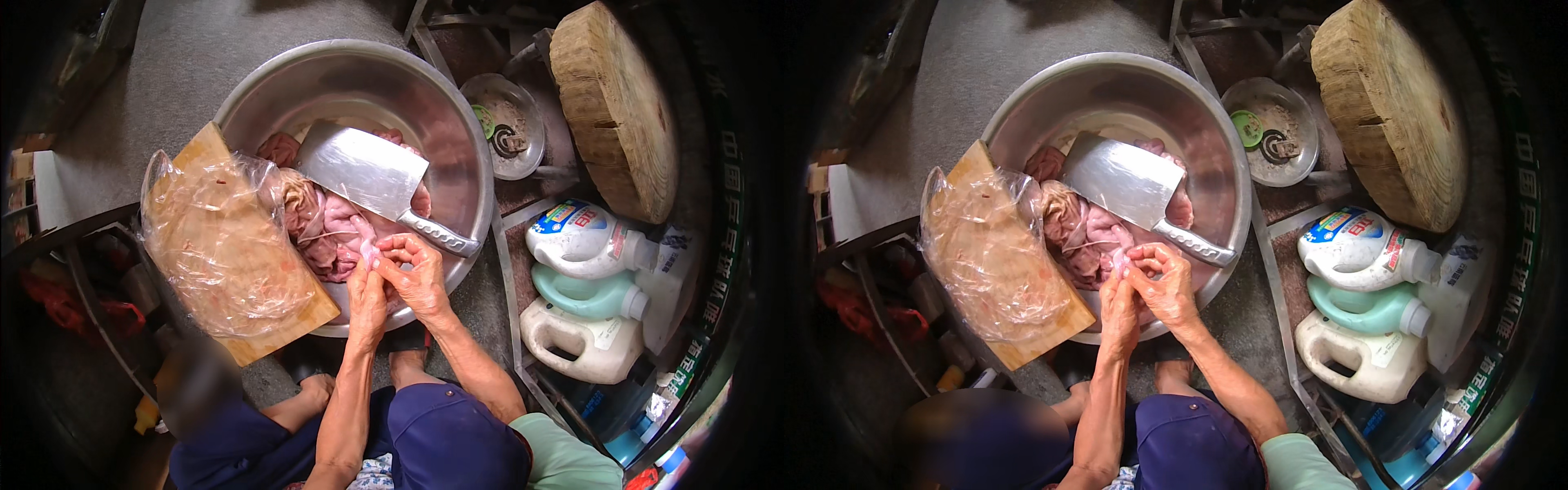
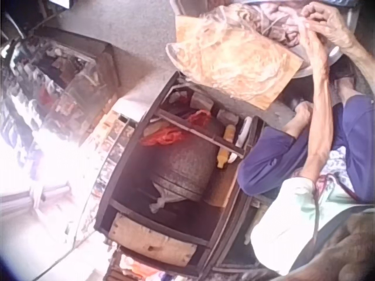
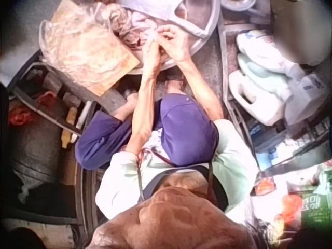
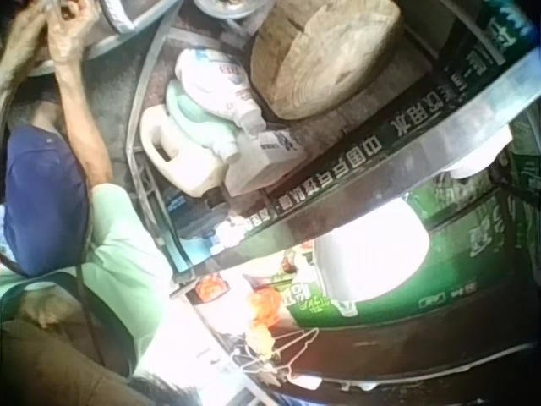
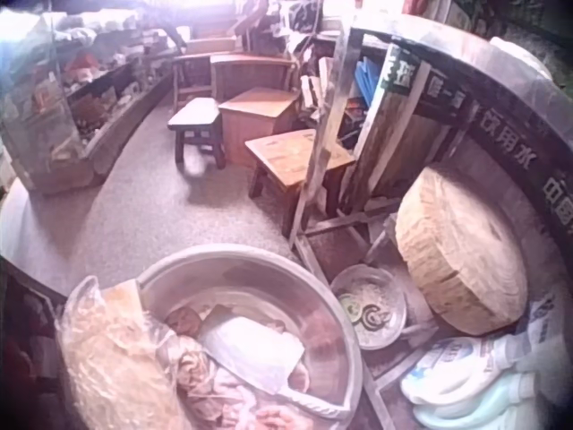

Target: The person sits on the floor and uses a cleaver to trim fat and connective tissue from strips of raw meat on a plastic-covered cutting board. They repeatedly pick up pieces of meat, slice them, and place the trimmed portions into a large metal bowl.

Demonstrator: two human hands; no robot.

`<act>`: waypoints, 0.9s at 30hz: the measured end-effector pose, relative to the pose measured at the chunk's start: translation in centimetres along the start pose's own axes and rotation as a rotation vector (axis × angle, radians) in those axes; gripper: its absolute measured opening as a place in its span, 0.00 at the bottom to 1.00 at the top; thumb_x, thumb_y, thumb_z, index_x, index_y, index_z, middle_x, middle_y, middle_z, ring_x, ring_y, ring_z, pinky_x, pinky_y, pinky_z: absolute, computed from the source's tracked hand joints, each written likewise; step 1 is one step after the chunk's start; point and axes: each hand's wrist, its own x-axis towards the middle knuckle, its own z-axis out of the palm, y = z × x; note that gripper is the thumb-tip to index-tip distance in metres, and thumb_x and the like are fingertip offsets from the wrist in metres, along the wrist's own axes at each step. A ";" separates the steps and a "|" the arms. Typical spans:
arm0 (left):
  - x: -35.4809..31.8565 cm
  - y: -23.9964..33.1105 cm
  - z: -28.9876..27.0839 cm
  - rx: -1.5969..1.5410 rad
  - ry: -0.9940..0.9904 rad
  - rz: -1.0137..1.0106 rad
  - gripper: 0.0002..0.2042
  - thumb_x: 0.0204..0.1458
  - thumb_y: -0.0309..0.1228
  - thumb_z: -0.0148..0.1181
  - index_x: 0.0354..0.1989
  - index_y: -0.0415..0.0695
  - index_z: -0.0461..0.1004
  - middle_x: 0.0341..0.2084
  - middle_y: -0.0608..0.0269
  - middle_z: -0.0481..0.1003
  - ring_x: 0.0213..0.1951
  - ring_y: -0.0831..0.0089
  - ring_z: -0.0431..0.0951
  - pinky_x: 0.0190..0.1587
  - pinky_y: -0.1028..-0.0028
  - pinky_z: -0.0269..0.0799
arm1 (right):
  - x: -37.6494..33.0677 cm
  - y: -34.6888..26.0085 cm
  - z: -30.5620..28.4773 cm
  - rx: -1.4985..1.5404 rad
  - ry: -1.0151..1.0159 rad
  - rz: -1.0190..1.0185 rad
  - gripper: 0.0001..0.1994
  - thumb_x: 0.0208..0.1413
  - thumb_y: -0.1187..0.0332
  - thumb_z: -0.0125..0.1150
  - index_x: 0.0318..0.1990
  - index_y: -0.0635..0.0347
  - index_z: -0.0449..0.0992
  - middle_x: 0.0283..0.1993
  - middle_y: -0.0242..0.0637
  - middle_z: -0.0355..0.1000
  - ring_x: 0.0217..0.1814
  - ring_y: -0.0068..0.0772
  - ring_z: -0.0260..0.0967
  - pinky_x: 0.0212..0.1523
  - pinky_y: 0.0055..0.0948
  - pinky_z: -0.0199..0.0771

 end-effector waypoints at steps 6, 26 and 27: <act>-0.8 -1.8 0.7 0.372 0.188 0.276 0.09 0.61 0.27 0.50 0.36 0.34 0.74 0.20 0.65 0.73 0.23 0.79 0.68 0.24 0.72 0.64 | 0.5 0.9 -0.2 0.017 -0.085 0.134 0.10 0.56 0.76 0.63 0.45 0.66 0.80 0.36 0.27 0.78 0.36 0.12 0.70 0.33 0.17 0.68; -2.7 -1.9 0.0 0.542 0.113 0.331 0.07 0.51 0.18 0.51 0.21 0.34 0.69 0.12 0.54 0.68 0.14 0.71 0.67 0.19 0.66 0.61 | 0.9 -0.2 -2.6 0.410 -0.306 0.531 0.13 0.55 0.78 0.64 0.48 0.66 0.76 0.39 0.40 0.79 0.38 0.27 0.78 0.40 0.24 0.79; -3.4 -0.5 0.9 0.486 0.114 0.274 0.07 0.50 0.19 0.51 0.21 0.34 0.69 0.11 0.55 0.66 0.14 0.72 0.66 0.20 0.66 0.60 | 0.6 -0.1 -3.0 0.474 -0.320 0.564 0.14 0.55 0.78 0.64 0.50 0.67 0.75 0.41 0.42 0.79 0.41 0.30 0.78 0.43 0.26 0.79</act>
